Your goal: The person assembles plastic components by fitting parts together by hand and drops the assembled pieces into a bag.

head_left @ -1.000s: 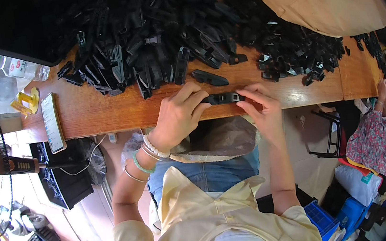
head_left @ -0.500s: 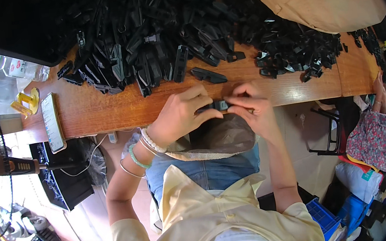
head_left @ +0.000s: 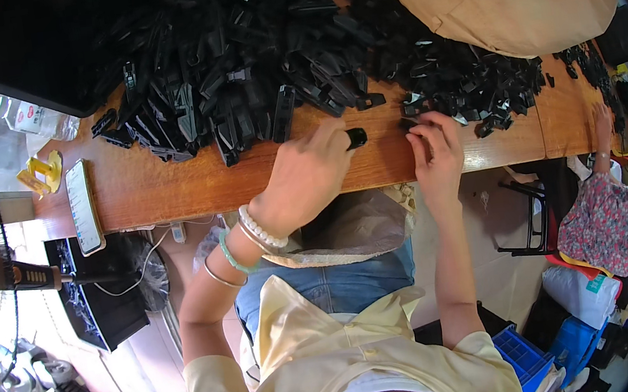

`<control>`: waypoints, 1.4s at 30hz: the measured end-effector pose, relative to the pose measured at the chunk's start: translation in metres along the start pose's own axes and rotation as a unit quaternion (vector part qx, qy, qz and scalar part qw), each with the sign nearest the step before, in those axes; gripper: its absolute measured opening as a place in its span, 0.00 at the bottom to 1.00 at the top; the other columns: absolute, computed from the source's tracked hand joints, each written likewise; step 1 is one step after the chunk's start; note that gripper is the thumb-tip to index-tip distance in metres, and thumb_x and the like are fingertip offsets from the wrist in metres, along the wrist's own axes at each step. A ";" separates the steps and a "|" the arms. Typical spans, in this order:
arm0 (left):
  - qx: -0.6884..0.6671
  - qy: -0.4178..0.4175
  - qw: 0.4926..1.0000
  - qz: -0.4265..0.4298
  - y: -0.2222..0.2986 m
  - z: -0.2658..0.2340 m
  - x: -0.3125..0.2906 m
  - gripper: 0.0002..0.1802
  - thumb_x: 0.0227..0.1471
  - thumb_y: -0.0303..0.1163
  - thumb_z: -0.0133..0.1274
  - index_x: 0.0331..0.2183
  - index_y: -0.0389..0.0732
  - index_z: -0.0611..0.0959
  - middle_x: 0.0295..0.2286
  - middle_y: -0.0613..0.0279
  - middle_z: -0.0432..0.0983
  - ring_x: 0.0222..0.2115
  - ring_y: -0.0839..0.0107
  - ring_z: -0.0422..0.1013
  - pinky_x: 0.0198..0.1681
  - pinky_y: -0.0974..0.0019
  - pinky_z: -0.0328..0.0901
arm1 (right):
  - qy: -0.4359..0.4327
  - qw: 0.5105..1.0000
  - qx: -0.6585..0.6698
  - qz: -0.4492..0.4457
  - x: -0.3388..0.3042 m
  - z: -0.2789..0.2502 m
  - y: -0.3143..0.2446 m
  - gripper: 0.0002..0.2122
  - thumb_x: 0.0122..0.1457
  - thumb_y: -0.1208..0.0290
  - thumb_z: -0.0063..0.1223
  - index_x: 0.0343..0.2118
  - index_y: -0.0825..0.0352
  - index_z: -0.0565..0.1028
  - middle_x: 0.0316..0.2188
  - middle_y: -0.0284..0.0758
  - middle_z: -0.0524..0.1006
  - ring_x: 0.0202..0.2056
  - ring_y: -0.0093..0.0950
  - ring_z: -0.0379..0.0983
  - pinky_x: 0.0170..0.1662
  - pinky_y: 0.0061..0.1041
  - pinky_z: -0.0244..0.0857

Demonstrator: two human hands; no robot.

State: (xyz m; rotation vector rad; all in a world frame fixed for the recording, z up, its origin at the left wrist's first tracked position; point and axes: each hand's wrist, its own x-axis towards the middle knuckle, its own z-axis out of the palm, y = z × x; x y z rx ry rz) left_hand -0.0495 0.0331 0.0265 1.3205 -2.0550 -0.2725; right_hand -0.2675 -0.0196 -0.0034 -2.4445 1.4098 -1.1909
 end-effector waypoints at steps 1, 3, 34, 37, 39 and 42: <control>-0.111 0.046 0.991 -0.063 0.003 -0.001 -0.002 0.08 0.46 0.19 0.58 0.29 0.34 0.75 0.37 0.51 0.73 0.29 0.65 0.73 0.29 0.69 0.69 | 0.000 1.000 0.000 0.002 0.000 0.001 -0.006 0.10 0.50 0.84 0.59 0.36 0.68 0.76 0.37 0.34 0.71 0.36 0.30 0.70 0.38 0.28 0.65; -0.220 0.096 0.965 -0.107 0.008 0.004 -0.005 0.10 0.45 0.18 0.59 0.31 0.34 0.76 0.37 0.53 0.74 0.27 0.67 0.73 0.28 0.71 0.68 | -0.033 0.942 0.269 0.197 0.001 0.000 -0.024 0.10 0.53 0.86 0.57 0.39 0.70 0.74 0.37 0.34 0.71 0.35 0.22 0.70 0.35 0.21 0.65; -0.202 -0.007 0.977 -0.064 -0.019 0.005 -0.026 0.13 0.42 0.26 0.65 0.32 0.32 0.81 0.30 0.55 0.74 0.28 0.61 0.73 0.28 0.65 0.68 | -0.209 0.932 0.284 0.079 -0.004 0.007 -0.027 0.13 0.43 0.81 0.64 0.35 0.68 0.81 0.32 0.32 0.73 0.35 0.30 0.67 0.38 0.27 0.61; -0.089 0.062 0.993 -0.046 -0.027 -0.009 -0.019 0.15 0.41 0.30 0.67 0.31 0.33 0.81 0.30 0.56 0.74 0.27 0.60 0.74 0.27 0.65 0.69 | -0.248 0.908 0.324 0.094 -0.005 -0.005 -0.033 0.12 0.44 0.81 0.64 0.35 0.68 0.81 0.32 0.33 0.73 0.35 0.31 0.68 0.38 0.27 0.62; 0.122 0.127 0.980 -0.097 -0.033 -0.012 -0.009 0.16 0.44 0.38 0.64 0.27 0.36 0.78 0.30 0.60 0.69 0.22 0.62 0.73 0.21 0.65 0.67 | -0.268 0.892 0.350 0.101 -0.003 -0.010 -0.028 0.12 0.45 0.81 0.64 0.35 0.68 0.81 0.32 0.33 0.73 0.35 0.32 0.68 0.38 0.27 0.62; 0.210 0.105 0.963 -0.131 -0.038 -0.012 -0.001 0.16 0.47 0.36 0.63 0.34 0.35 0.79 0.31 0.59 0.70 0.22 0.60 0.73 0.23 0.64 0.68 | -0.027 0.999 0.000 0.020 0.018 -0.004 0.000 0.15 0.47 0.79 0.62 0.40 0.64 0.79 0.37 0.33 0.73 0.40 0.33 0.68 0.43 0.31 0.60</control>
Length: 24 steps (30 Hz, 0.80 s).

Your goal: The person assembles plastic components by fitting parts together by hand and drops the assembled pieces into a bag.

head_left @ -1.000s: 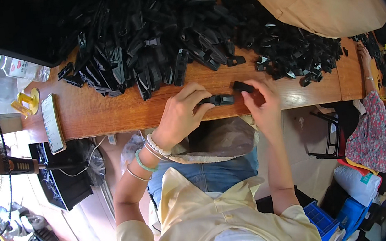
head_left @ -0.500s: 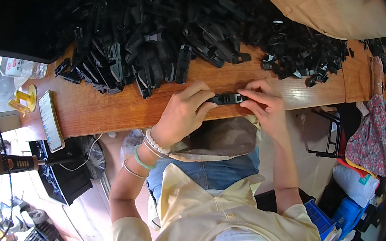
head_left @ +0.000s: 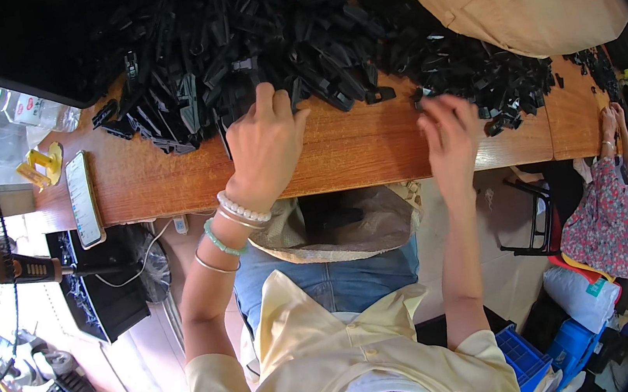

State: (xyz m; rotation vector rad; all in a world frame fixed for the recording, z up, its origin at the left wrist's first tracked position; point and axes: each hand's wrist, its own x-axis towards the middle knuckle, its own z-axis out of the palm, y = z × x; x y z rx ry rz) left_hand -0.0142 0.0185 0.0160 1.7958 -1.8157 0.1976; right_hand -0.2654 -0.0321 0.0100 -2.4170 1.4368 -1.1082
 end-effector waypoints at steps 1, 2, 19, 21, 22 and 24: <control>0.017 -0.005 1.000 0.000 0.002 0.002 0.001 0.15 0.48 0.35 0.61 0.33 0.35 0.79 0.32 0.59 0.69 0.22 0.60 0.73 0.22 0.64 0.67 | 0.020 0.996 -0.081 -0.012 0.009 0.000 0.005 0.16 0.48 0.78 0.62 0.42 0.63 0.78 0.39 0.32 0.73 0.42 0.33 0.67 0.44 0.33 0.59; 0.035 -0.009 0.999 0.000 0.002 0.003 0.001 0.13 0.49 0.33 0.60 0.33 0.34 0.78 0.32 0.59 0.68 0.22 0.60 0.73 0.22 0.63 0.67 | 0.020 0.997 -0.079 -0.013 0.014 0.004 0.009 0.16 0.48 0.78 0.62 0.42 0.63 0.78 0.39 0.32 0.73 0.42 0.33 0.67 0.44 0.33 0.59; -0.509 -0.046 0.846 -0.153 0.033 0.002 -0.035 0.12 0.45 0.19 0.61 0.34 0.35 0.78 0.32 0.59 0.78 0.26 0.78 0.73 0.25 0.76 0.66 | -0.097 0.763 0.568 0.291 -0.020 0.008 -0.021 0.13 0.61 0.78 0.52 0.49 0.74 0.74 0.38 0.38 0.77 0.36 0.24 0.75 0.38 0.23 0.74; -0.446 -0.097 0.883 -0.106 0.027 0.004 -0.038 0.11 0.43 0.20 0.63 0.33 0.35 0.80 0.29 0.58 0.77 0.27 0.73 0.73 0.27 0.73 0.67 | -0.114 0.757 0.564 0.310 -0.023 0.010 -0.024 0.15 0.60 0.80 0.52 0.51 0.74 0.73 0.39 0.38 0.77 0.36 0.25 0.75 0.38 0.23 0.74; -0.446 -0.098 0.883 -0.108 0.024 0.005 -0.038 0.11 0.43 0.20 0.63 0.33 0.35 0.80 0.29 0.58 0.77 0.27 0.73 0.73 0.27 0.73 0.67 | -0.123 0.761 0.561 0.301 -0.023 0.010 -0.026 0.16 0.59 0.80 0.53 0.51 0.73 0.73 0.39 0.38 0.76 0.36 0.24 0.75 0.38 0.23 0.74; -0.215 0.012 0.975 0.052 0.020 0.007 -0.039 0.13 0.41 0.23 0.65 0.33 0.36 0.81 0.29 0.57 0.77 0.26 0.66 0.73 0.29 0.69 0.69 | -0.133 0.764 0.559 0.292 -0.022 0.008 -0.030 0.16 0.59 0.80 0.53 0.51 0.73 0.73 0.39 0.37 0.76 0.37 0.24 0.74 0.39 0.22 0.74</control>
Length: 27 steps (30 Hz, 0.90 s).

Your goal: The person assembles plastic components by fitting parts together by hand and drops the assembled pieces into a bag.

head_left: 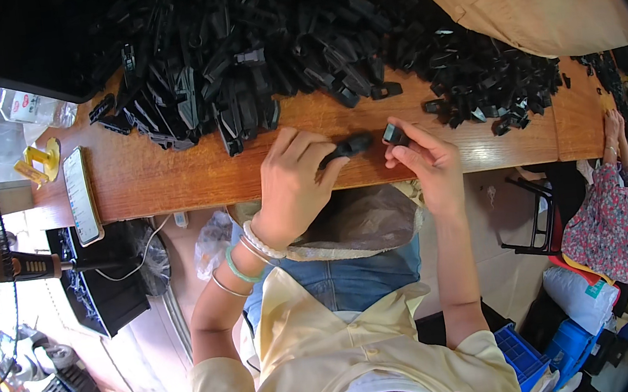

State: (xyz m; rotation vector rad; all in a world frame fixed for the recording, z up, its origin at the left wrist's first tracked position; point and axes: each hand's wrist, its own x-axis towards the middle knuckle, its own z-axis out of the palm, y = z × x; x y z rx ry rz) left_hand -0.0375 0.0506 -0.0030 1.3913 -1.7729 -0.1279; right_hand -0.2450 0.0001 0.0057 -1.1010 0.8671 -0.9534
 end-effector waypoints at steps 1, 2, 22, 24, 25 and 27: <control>0.000 0.000 1.000 -0.001 0.001 -0.002 -0.002 0.13 0.41 0.23 0.65 0.33 0.36 0.81 0.29 0.57 0.77 0.26 0.66 0.73 0.29 0.69 0.69 | 0.013 0.999 -0.047 0.023 0.000 0.002 -0.004 0.16 0.58 0.80 0.55 0.50 0.73 0.74 0.38 0.35 0.76 0.36 0.23 0.74 0.39 0.21 0.72; 0.004 -0.055 0.998 -0.044 0.004 -0.004 -0.004 0.13 0.41 0.23 0.64 0.33 0.37 0.81 0.31 0.56 0.76 0.28 0.63 0.73 0.30 0.67 0.69 | 0.027 0.994 -0.094 0.045 -0.001 0.003 -0.006 0.16 0.56 0.81 0.57 0.49 0.72 0.75 0.36 0.34 0.75 0.35 0.22 0.73 0.39 0.20 0.71; -0.151 -0.172 0.973 -0.026 -0.010 0.000 0.019 0.12 0.43 0.26 0.62 0.33 0.33 0.82 0.32 0.57 0.74 0.28 0.58 0.73 0.31 0.63 0.67 | -0.048 0.924 -0.351 -0.145 -0.003 -0.010 0.005 0.14 0.46 0.80 0.64 0.39 0.71 0.80 0.30 0.33 0.72 0.32 0.29 0.66 0.35 0.25 0.61; -0.165 -0.166 0.972 0.000 -0.008 0.002 0.017 0.12 0.43 0.25 0.62 0.33 0.32 0.82 0.32 0.56 0.74 0.28 0.58 0.73 0.31 0.64 0.67 | -0.089 0.916 -0.354 -0.165 0.004 -0.002 0.001 0.13 0.45 0.81 0.63 0.37 0.71 0.80 0.33 0.33 0.72 0.34 0.30 0.65 0.36 0.26 0.61; -0.164 -0.164 0.973 0.004 -0.009 0.002 0.016 0.12 0.43 0.25 0.62 0.33 0.32 0.82 0.32 0.56 0.74 0.28 0.58 0.73 0.31 0.64 0.67 | -0.087 0.916 -0.355 -0.169 0.004 -0.001 0.001 0.13 0.45 0.81 0.63 0.37 0.71 0.80 0.33 0.33 0.72 0.34 0.30 0.65 0.36 0.26 0.61; -0.171 -0.172 0.970 -0.006 -0.007 -0.001 0.020 0.14 0.42 0.27 0.64 0.34 0.32 0.82 0.32 0.56 0.74 0.28 0.58 0.73 0.31 0.63 0.68 | -0.075 0.909 -0.377 -0.163 0.003 -0.001 0.001 0.12 0.47 0.81 0.62 0.38 0.70 0.80 0.33 0.34 0.72 0.34 0.30 0.67 0.37 0.28 0.62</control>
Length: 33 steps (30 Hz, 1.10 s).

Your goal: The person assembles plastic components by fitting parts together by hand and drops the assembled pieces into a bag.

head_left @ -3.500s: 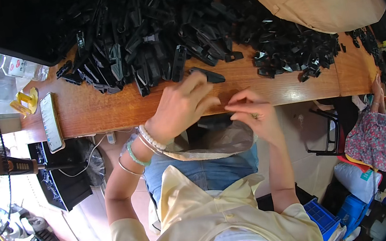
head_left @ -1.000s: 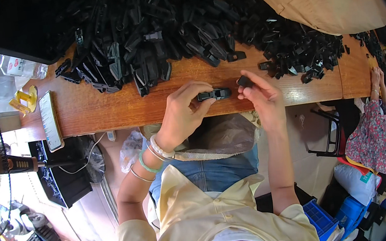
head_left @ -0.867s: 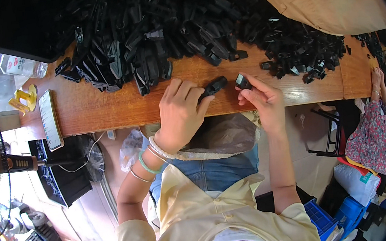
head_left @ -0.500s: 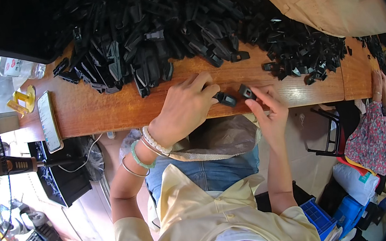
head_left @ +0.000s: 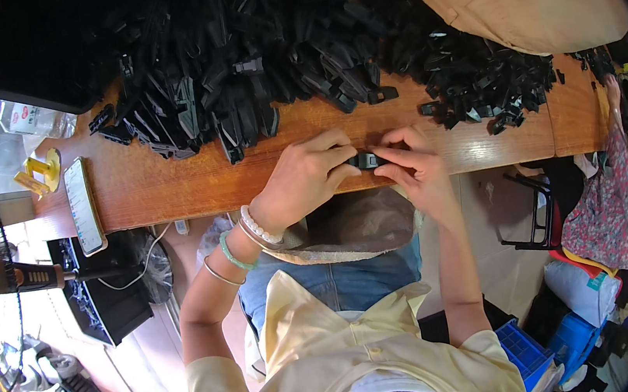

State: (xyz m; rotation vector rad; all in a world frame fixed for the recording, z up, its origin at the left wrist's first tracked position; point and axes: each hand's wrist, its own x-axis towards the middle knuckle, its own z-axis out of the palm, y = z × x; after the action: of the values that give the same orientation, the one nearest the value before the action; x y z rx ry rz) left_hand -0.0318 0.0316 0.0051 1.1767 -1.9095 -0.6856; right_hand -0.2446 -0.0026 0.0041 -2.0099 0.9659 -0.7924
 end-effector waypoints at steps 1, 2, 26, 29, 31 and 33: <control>0.002 0.000 1.000 0.006 0.003 -0.007 0.003 0.14 0.42 0.27 0.64 0.34 0.32 0.82 0.32 0.56 0.74 0.28 0.58 0.73 0.31 0.63 0.68 | 0.005 1.000 -0.002 -0.003 -0.003 -0.001 -0.002 0.12 0.47 0.81 0.62 0.38 0.70 0.80 0.33 0.34 0.72 0.34 0.30 0.67 0.37 0.28 0.62; -0.040 -0.082 0.994 -0.055 0.006 -0.016 0.006 0.14 0.41 0.29 0.64 0.32 0.33 0.81 0.32 0.57 0.74 0.29 0.58 0.73 0.32 0.61 0.68 | -0.021 1.000 0.011 0.012 -0.009 -0.003 -0.004 0.12 0.48 0.81 0.62 0.38 0.70 0.80 0.33 0.34 0.72 0.34 0.31 0.69 0.37 0.28 0.63; 0.204 0.036 0.978 0.024 0.008 -0.005 -0.006 0.11 0.46 0.31 0.61 0.31 0.38 0.77 0.29 0.57 0.71 0.23 0.56 0.72 0.24 0.60 0.67 | 0.307 0.924 -0.213 -0.075 0.014 -0.022 0.032 0.16 0.45 0.81 0.63 0.40 0.68 0.76 0.38 0.39 0.73 0.37 0.39 0.70 0.40 0.34 0.64; 0.151 0.020 0.988 0.016 0.012 -0.003 -0.011 0.10 0.45 0.27 0.62 0.31 0.36 0.79 0.30 0.57 0.72 0.25 0.56 0.73 0.26 0.61 0.68 | 0.361 0.913 -0.157 -0.106 0.016 -0.023 0.028 0.13 0.48 0.83 0.62 0.37 0.67 0.75 0.40 0.38 0.74 0.34 0.35 0.71 0.37 0.30 0.65; 0.146 0.015 0.989 -0.003 0.010 -0.003 -0.012 0.11 0.44 0.27 0.62 0.31 0.36 0.79 0.29 0.56 0.72 0.25 0.56 0.73 0.26 0.61 0.68 | 0.383 0.910 -0.089 -0.130 0.020 -0.023 0.011 0.09 0.51 0.84 0.59 0.33 0.67 0.74 0.38 0.35 0.76 0.26 0.27 0.70 0.29 0.23 0.64; 0.140 0.011 0.990 -0.022 0.009 -0.002 -0.013 0.11 0.44 0.27 0.63 0.32 0.36 0.79 0.29 0.56 0.72 0.25 0.56 0.73 0.26 0.61 0.68 | 0.346 0.934 -0.034 -0.083 0.010 -0.016 0.009 0.08 0.52 0.84 0.59 0.33 0.67 0.74 0.36 0.34 0.76 0.24 0.25 0.68 0.28 0.21 0.62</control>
State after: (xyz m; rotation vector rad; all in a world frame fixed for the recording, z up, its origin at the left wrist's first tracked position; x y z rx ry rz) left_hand -0.0308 0.0467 0.0093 1.3962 -2.0138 -0.4334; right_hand -0.2556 -0.0205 0.0071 -1.9068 1.2201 -1.6486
